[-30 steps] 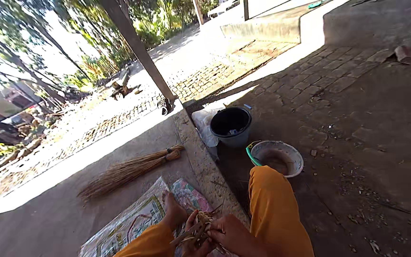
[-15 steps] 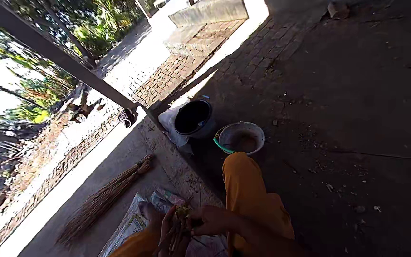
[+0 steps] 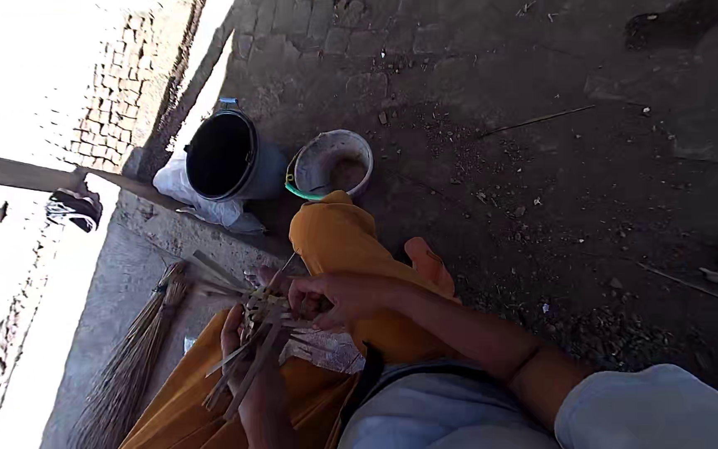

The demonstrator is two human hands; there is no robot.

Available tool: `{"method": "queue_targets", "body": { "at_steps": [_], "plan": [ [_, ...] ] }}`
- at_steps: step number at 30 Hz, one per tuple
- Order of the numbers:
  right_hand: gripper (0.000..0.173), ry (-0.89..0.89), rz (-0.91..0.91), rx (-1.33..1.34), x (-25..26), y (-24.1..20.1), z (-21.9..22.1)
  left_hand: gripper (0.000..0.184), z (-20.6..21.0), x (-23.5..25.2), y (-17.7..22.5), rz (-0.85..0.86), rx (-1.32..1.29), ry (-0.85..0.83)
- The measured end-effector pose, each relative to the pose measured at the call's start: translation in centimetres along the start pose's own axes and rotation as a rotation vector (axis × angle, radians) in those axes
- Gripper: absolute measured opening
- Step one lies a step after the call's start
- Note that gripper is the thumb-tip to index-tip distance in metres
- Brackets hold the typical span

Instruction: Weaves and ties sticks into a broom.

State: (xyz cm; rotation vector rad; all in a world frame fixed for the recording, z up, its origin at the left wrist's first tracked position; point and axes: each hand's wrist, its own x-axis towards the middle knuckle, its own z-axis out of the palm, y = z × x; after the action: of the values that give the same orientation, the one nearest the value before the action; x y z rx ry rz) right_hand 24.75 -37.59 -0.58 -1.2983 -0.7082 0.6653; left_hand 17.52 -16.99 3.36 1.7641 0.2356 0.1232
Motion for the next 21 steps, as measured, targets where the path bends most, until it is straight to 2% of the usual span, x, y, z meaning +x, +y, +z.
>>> {"method": "queue_targets", "body": {
  "at_steps": [5, 7, 12, 14, 16, 18, 20, 21],
  "plan": [
    [0.025, 0.29, 0.081, -0.04, -0.8, 1.4, 1.8, 0.069, 1.8, 0.3, -1.7, -0.067, -0.131, 0.012],
    [0.021, 0.339, 0.084, -0.065, -0.5, 1.8, 3.1, 0.07, 1.4, 0.0, -2.1, -0.083, -0.234, 0.027],
    [0.018, 0.085, 0.197, -0.199, 0.0, 0.2, 4.1, 0.064, -1.0, -1.4, -2.3, -0.128, -0.468, 0.084],
    [0.016, 0.108, 0.197, -0.214, -0.3, -0.7, 2.5, 0.057, -2.1, -1.6, -2.2, -0.104, -0.514, 0.116],
    [0.016, 0.261, 0.16, -0.133, -1.3, -1.0, -0.3, 0.053, -3.3, -1.5, -2.4, -0.078, -0.519, 0.151],
    [0.014, 0.476, 0.166, 0.02, -2.3, 0.7, -4.0, 0.053, -4.5, -1.3, -2.7, -0.086, -0.516, 0.176],
    [0.012, 0.726, 0.271, 0.137, -3.6, 4.8, -7.8, 0.052, -5.1, -1.0, -3.0, -0.105, -0.513, 0.191],
    [0.014, 0.837, 0.382, 0.117, -4.6, 7.9, -9.5, 0.051, -5.3, -0.9, -3.3, -0.113, -0.516, 0.196]
  ]
}}
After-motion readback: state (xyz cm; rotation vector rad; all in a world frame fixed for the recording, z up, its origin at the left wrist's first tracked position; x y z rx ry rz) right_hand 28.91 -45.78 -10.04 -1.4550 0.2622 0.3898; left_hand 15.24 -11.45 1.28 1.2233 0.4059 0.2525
